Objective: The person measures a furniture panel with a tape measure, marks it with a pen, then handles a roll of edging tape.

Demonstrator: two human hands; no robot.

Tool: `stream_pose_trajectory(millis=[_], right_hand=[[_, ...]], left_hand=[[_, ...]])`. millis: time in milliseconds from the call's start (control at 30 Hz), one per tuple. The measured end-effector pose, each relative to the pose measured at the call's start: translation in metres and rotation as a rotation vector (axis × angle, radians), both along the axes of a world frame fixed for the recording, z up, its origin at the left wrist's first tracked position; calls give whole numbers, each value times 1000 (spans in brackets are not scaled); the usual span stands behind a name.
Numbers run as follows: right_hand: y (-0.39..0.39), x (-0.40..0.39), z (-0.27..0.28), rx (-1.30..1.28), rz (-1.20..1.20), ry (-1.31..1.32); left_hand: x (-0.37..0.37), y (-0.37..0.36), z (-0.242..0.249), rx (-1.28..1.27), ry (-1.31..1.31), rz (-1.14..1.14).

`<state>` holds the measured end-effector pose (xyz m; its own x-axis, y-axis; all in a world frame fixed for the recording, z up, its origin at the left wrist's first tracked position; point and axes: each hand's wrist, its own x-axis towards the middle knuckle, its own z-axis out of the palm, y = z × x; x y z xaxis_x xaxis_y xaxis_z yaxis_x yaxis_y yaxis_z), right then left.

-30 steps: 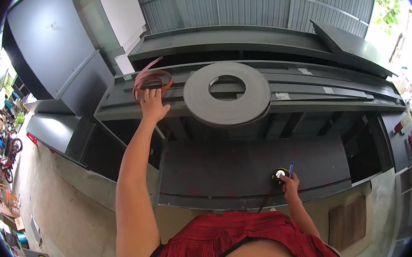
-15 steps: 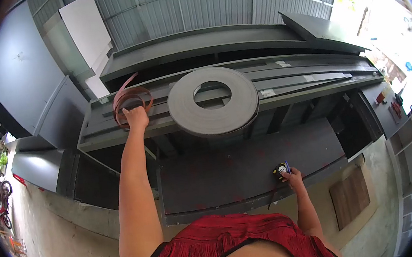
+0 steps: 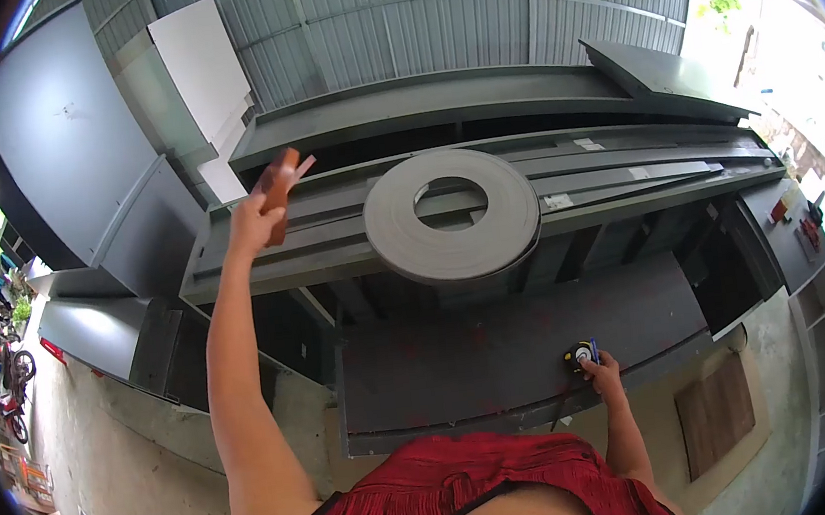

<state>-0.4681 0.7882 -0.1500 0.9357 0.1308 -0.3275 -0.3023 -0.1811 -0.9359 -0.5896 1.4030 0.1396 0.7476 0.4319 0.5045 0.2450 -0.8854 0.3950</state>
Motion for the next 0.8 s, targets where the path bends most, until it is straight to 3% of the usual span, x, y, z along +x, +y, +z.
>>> stream_pose_trajectory(millis=[67,167,433,533,633,800], right_hand=[[-3,4,-3,19,34,1],[-13,15,-22,-15,94,-87],[-37,78,-42,-283,-104,-211],[-34,77,-25,-547,-32,-389],[-39,85,-50,-751,24,-524],[-33,79,-37,-880,62,-482]], left_hand=[[-10,14,13,-451,-143,-113],[-35,0,50,-827,-443,-369],[-91,-36,82,-1060,-757,-482],[-107,-39,73,-1104,-793,-562],[-120,-61,67,-1105,-801,-680],[-135,-87,50,-1173,-860,-922]])
